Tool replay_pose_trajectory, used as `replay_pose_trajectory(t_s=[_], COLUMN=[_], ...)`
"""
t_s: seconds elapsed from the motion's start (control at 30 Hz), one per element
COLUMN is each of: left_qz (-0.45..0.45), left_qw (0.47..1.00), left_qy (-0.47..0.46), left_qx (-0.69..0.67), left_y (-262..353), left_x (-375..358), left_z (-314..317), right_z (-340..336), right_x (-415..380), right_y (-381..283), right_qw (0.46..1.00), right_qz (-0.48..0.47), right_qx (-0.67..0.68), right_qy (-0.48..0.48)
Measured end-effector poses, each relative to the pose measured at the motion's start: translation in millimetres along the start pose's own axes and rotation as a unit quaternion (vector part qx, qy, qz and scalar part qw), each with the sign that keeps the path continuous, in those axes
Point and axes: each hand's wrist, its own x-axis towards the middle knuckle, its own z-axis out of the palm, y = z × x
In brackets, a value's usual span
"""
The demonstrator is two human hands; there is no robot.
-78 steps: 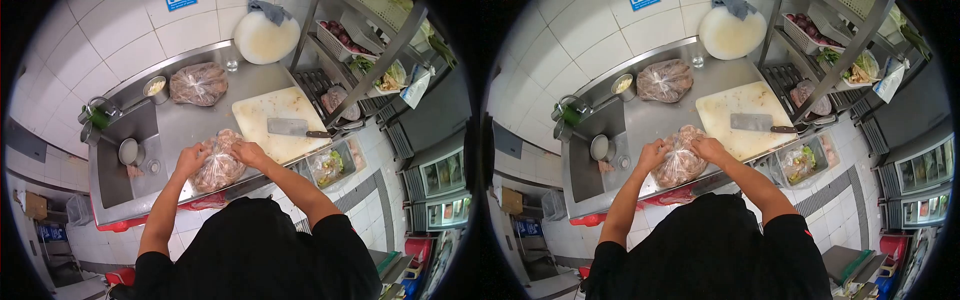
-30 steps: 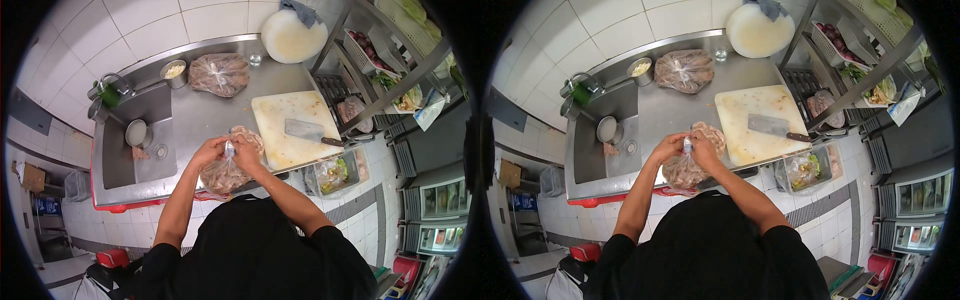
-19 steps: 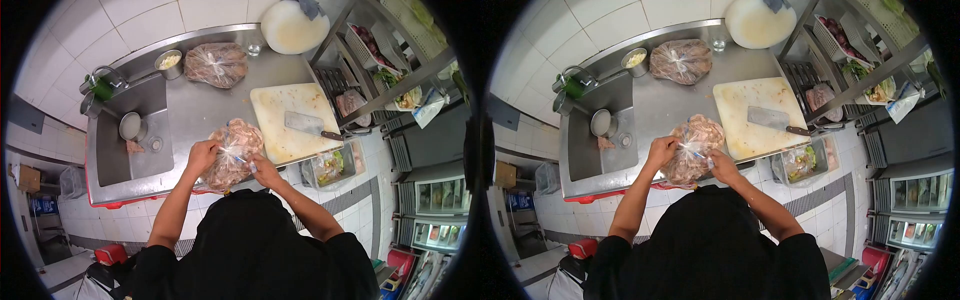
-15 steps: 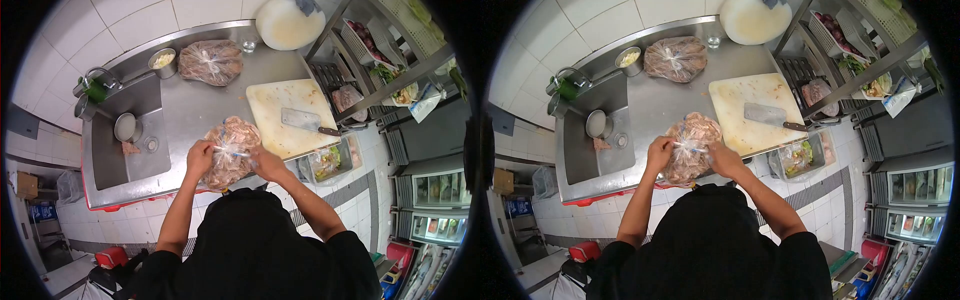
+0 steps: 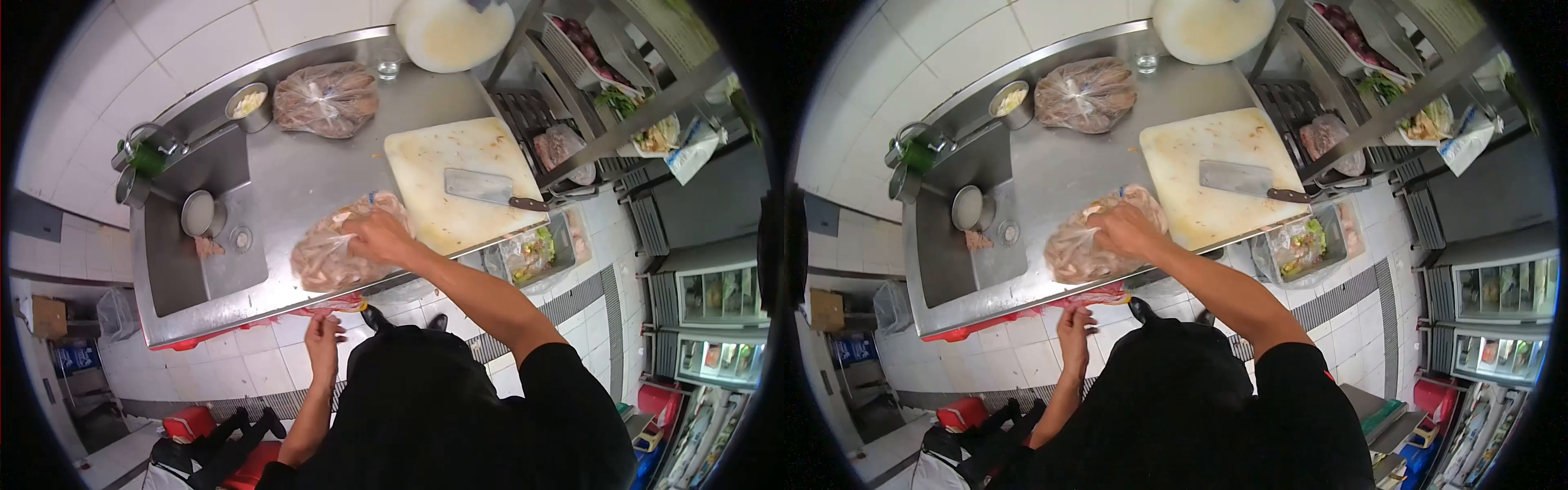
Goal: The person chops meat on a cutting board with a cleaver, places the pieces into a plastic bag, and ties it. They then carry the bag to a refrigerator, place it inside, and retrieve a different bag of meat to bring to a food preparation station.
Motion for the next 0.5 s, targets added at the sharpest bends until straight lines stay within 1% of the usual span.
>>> replay_pose_trajectory(t_s=[0.03,0.07,0.13,0.17,0.2,0.27,0.3,0.37,0.4,0.47,0.5], left_qz=[-0.066,-0.068,-0.001,0.016,0.017,-0.045,-0.056,-0.113,-0.119,-0.105,-0.111], left_qw=[0.995,0.994,0.971,0.936,0.929,0.944,0.934,0.923,0.915,0.828,0.785], left_qy=[-0.039,-0.053,-0.115,-0.244,-0.282,-0.275,-0.313,-0.343,-0.368,-0.544,-0.607], left_qx=[-0.070,-0.061,-0.211,-0.253,-0.238,-0.174,-0.161,-0.129,-0.115,-0.084,-0.044], left_y=[3,6,7,-12,-12,-2,-4,-18,-30,-53,-59], left_x=[-7,-11,-13,6,13,-7,-20,-51,-64,-86,-96], left_z=[14,28,71,76,97,149,187,259,289,345,374], right_z=[-15,-26,-48,-61,-72,-89,-113,-157,-173,-207,-224], right_x=[-15,-32,-71,-94,-118,-176,-208,-271,-307,-385,-425], right_y=[-8,-15,-28,-33,-37,-38,-34,-31,-24,-16,-16], right_qw=[0.999,0.999,0.987,0.979,0.968,0.952,0.942,0.888,0.876,0.827,0.804], right_qz=[0.029,0.041,0.076,0.105,0.133,0.179,0.202,0.298,0.310,0.355,0.388], right_qx=[0.012,0.008,0.096,0.123,0.146,0.111,0.091,0.129,0.118,0.086,0.085], right_qy=[0.010,0.020,0.106,0.127,0.153,0.224,0.251,0.327,0.349,0.428,0.442])
